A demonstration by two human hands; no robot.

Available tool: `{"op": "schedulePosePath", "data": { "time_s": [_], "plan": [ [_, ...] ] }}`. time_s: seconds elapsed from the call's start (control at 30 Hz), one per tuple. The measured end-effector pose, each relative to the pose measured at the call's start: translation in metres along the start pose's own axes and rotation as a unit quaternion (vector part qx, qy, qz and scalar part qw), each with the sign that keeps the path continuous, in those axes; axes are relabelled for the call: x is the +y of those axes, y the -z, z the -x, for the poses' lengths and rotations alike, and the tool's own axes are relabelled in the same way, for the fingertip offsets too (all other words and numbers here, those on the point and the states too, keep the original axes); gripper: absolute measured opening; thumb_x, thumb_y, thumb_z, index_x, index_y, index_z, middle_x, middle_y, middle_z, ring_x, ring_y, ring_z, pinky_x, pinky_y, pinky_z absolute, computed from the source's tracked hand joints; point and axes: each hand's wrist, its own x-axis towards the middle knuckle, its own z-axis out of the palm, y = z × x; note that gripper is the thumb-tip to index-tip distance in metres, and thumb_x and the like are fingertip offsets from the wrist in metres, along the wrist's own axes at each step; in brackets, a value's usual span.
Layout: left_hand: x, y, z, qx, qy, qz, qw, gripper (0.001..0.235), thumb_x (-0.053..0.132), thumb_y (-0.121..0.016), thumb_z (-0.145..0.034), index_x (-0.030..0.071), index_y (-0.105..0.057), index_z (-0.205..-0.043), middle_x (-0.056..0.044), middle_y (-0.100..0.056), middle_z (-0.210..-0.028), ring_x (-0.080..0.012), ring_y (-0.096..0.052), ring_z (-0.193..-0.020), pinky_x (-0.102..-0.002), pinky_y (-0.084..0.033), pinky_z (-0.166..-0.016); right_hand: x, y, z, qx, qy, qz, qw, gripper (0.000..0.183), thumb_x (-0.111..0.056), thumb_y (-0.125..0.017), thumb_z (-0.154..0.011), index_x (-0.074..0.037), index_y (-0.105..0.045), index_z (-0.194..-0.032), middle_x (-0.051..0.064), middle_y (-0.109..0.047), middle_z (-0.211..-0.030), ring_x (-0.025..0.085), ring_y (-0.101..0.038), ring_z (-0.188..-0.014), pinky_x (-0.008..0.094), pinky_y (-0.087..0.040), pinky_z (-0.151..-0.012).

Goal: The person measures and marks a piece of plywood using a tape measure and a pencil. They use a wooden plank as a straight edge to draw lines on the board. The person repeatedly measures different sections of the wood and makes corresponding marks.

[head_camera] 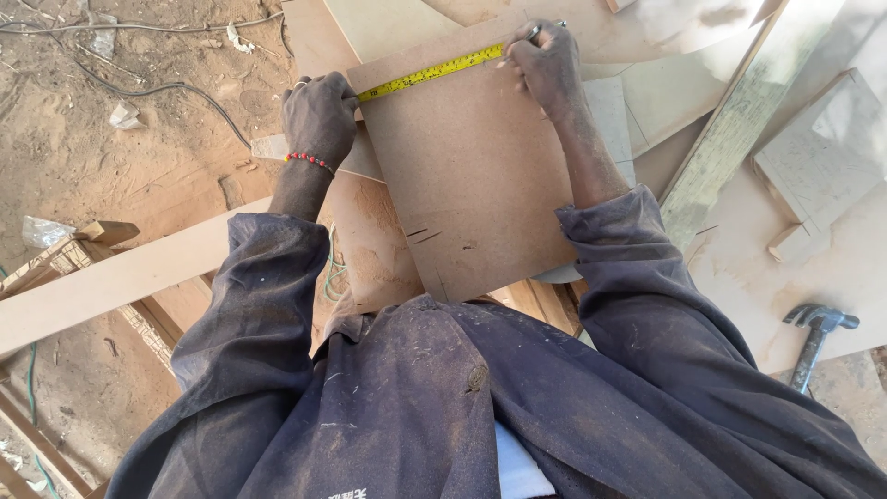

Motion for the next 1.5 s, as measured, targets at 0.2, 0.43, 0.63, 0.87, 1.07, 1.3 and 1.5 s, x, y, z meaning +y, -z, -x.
{"op": "schedulePosePath", "data": {
  "time_s": [0.2,0.43,0.63,0.87,1.07,1.3,1.5],
  "plan": [
    [0.008,0.011,-0.001,-0.024,0.012,-0.009,1.0,0.009,0.023,-0.072,-0.087,0.018,-0.067,-0.081,-0.011,-0.072,-0.079,-0.0383,-0.065,-0.081,-0.05,-0.045,-0.078,0.046,0.038,-0.031,0.199,0.039,-0.112,0.973,0.013,-0.006,-0.052,-0.08,-0.014,-0.057,-0.072,-0.001,-0.048,-0.064,0.01,-0.042,-0.059,0.025,-0.03,-0.05],
    [0.007,0.011,-0.001,-0.037,0.022,0.01,0.999,0.005,0.02,-0.07,-0.088,0.019,-0.068,-0.084,-0.01,-0.072,-0.081,-0.0373,-0.064,-0.088,-0.05,-0.043,-0.081,0.06,0.059,-0.038,0.096,0.138,0.179,0.969,0.026,-0.005,-0.062,-0.088,-0.017,-0.081,-0.102,-0.001,-0.067,-0.096,0.012,-0.06,-0.087,0.024,-0.051,-0.073],
    [0.007,0.027,0.001,-0.044,0.033,0.083,0.995,0.006,0.021,-0.068,-0.085,0.017,-0.07,-0.081,-0.009,-0.07,-0.071,-0.037,-0.064,-0.083,-0.05,-0.047,-0.073,0.052,0.063,-0.053,0.06,0.154,0.19,0.968,0.021,0.001,-0.061,-0.085,-0.014,-0.076,-0.085,0.0,-0.072,-0.093,0.018,-0.062,-0.103,0.032,-0.052,-0.082],
    [0.014,0.046,0.001,-0.115,0.074,0.134,0.982,0.01,0.024,-0.073,-0.09,0.016,-0.076,-0.086,-0.011,-0.073,-0.076,-0.0314,-0.067,-0.075,-0.047,-0.051,-0.063,0.033,-0.014,-0.053,-0.118,0.202,0.267,0.935,0.015,-0.011,-0.067,-0.086,-0.017,-0.079,-0.09,-0.003,-0.074,-0.081,0.011,-0.061,-0.071,0.03,-0.045,-0.063],
    [0.017,0.05,-0.004,-0.138,0.067,0.123,0.98,0.014,0.021,-0.067,-0.092,0.013,-0.073,-0.082,-0.011,-0.073,-0.078,-0.03,-0.067,-0.074,-0.049,-0.05,-0.055,0.028,-0.016,-0.054,-0.102,0.155,0.294,0.938,0.012,-0.014,-0.066,-0.085,-0.02,-0.077,-0.088,0.005,-0.07,-0.092,0.022,-0.062,-0.085,0.037,-0.046,-0.071],
    [0.004,0.04,-0.014,-0.16,0.051,0.118,0.979,0.016,0.023,-0.069,-0.092,0.012,-0.075,-0.083,-0.011,-0.072,-0.077,-0.0314,-0.066,-0.078,-0.048,-0.051,-0.06,-0.028,-0.013,-0.022,-0.112,0.023,0.337,0.934,0.02,-0.023,-0.056,-0.088,-0.031,-0.073,-0.083,-0.007,-0.064,-0.097,0.014,-0.054,-0.081,0.034,-0.039,-0.066],
    [0.002,0.04,-0.02,-0.197,0.055,0.121,0.971,0.015,0.022,-0.07,-0.092,0.012,-0.077,-0.085,-0.01,-0.071,-0.077,-0.0286,-0.064,-0.077,-0.046,-0.047,-0.06,-0.003,-0.015,-0.038,-0.124,0.083,0.293,0.944,0.016,-0.016,-0.061,-0.091,-0.02,-0.077,-0.088,0.003,-0.063,-0.096,0.017,-0.054,-0.079,0.034,-0.04,-0.064]
  ]
}}
